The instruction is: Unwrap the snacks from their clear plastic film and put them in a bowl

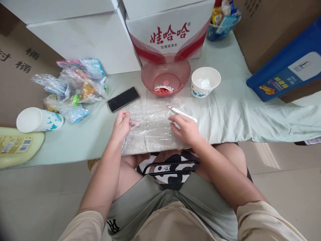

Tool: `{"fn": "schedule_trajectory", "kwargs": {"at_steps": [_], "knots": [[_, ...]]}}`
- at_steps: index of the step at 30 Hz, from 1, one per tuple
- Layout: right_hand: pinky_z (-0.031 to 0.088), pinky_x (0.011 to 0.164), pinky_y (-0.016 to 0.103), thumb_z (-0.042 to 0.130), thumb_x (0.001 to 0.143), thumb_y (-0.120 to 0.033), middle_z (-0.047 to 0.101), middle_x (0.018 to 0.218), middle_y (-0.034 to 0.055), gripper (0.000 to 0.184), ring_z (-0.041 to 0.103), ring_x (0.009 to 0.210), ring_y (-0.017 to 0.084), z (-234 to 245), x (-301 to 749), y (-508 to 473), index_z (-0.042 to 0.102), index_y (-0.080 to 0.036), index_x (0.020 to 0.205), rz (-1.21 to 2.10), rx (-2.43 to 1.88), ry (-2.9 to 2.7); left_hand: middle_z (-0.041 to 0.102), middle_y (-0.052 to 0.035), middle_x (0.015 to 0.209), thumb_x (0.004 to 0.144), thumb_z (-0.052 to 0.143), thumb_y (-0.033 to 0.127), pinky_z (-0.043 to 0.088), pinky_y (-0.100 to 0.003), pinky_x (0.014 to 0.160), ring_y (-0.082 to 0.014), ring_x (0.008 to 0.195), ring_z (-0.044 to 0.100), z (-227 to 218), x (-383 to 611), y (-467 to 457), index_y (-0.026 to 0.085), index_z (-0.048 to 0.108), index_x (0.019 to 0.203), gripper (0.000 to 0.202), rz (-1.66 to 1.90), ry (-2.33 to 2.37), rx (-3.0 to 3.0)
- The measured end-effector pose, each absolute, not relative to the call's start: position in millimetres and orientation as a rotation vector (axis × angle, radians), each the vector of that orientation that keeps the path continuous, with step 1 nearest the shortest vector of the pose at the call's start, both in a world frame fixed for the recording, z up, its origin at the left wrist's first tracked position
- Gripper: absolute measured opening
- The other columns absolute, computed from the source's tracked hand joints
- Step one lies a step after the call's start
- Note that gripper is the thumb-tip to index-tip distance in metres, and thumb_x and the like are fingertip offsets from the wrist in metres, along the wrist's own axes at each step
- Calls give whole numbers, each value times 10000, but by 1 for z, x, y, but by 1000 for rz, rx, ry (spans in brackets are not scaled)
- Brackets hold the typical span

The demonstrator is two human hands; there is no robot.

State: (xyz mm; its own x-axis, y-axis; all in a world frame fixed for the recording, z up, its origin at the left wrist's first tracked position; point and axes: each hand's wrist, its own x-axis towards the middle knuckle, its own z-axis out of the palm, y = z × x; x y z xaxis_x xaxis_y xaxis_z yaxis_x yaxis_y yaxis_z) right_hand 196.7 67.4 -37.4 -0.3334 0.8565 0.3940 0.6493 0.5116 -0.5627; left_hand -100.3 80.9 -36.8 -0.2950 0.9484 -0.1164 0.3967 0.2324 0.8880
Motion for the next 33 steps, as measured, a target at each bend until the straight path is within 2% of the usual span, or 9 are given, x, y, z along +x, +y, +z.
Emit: {"fn": "schedule_trajectory", "kwargs": {"at_steps": [3,6,10,12,18,21,27,30,33], "knots": [[523,1109,522,559,926,-252,642,1412,131,438,588,1354,324,-44,191,68,619,-203,1357,471,-1127,-2384,638,38,743,934,564,350,472,-256,600,-115,541,547,-34,-103,79,263,475,1228,320,1010,1896,1326],[409,1205,590,591,897,-260,443,1610,171,610,401,1512,376,-49,191,69,525,-153,1494,528,-1177,-2505,650,2,899,861,641,273,503,-301,686,-130,625,575,-29,-106,76,250,436,1324,507,1122,2071,1462],[391,1215,595,602,885,-268,457,1604,159,627,396,1516,366,-51,195,69,530,-158,1499,566,-1178,-2512,646,-69,1041,813,648,189,533,-372,885,-198,908,642,-21,-107,70,205,568,1144,341,1345,2009,1952],[408,1205,581,601,897,-284,516,1563,134,571,449,1480,350,-49,195,69,570,-178,1458,547,-1151,-2484,675,-62,1002,862,611,184,534,-385,949,-210,977,655,-17,-105,66,207,624,1034,175,1180,1701,2264],[515,1045,554,545,967,-321,692,1325,151,394,638,1197,335,-45,196,75,668,-165,1307,431,-1263,-2334,636,-96,1402,881,678,253,448,-474,1169,-280,1362,547,-20,-106,64,223,661,1276,396,448,1516,2254],[519,990,546,543,962,-298,709,1263,155,333,638,1128,335,-45,197,76,713,-175,1221,370,-1306,-2319,653,-95,1387,876,675,223,436,-498,1165,-282,1312,585,-22,-111,69,234,692,1255,379,440,1588,2158],[442,997,580,620,938,-340,712,1253,112,204,550,1232,370,-42,199,74,765,-247,1047,275,-1394,-2274,749,-87,1139,828,687,264,463,-502,1089,-269,1110,662,-15,-115,73,225,740,800,72,631,1597,1975],[422,1041,561,596,948,-319,739,1196,92,183,580,1233,342,-33,202,74,740,-237,871,404,-1306,-2190,761,-99,1076,747,761,385,494,-479,1075,-272,1082,689,-5,-118,70,216,686,701,191,841,1466,1729],[526,886,433,572,956,-363,759,950,85,208,696,947,256,-21,205,71,668,-212,851,810,-1164,-2073,764,-104,899,658,839,516,563,-479,980,-283,971,734,6,-121,63,203,630,659,377,967,1299,1398]]}}
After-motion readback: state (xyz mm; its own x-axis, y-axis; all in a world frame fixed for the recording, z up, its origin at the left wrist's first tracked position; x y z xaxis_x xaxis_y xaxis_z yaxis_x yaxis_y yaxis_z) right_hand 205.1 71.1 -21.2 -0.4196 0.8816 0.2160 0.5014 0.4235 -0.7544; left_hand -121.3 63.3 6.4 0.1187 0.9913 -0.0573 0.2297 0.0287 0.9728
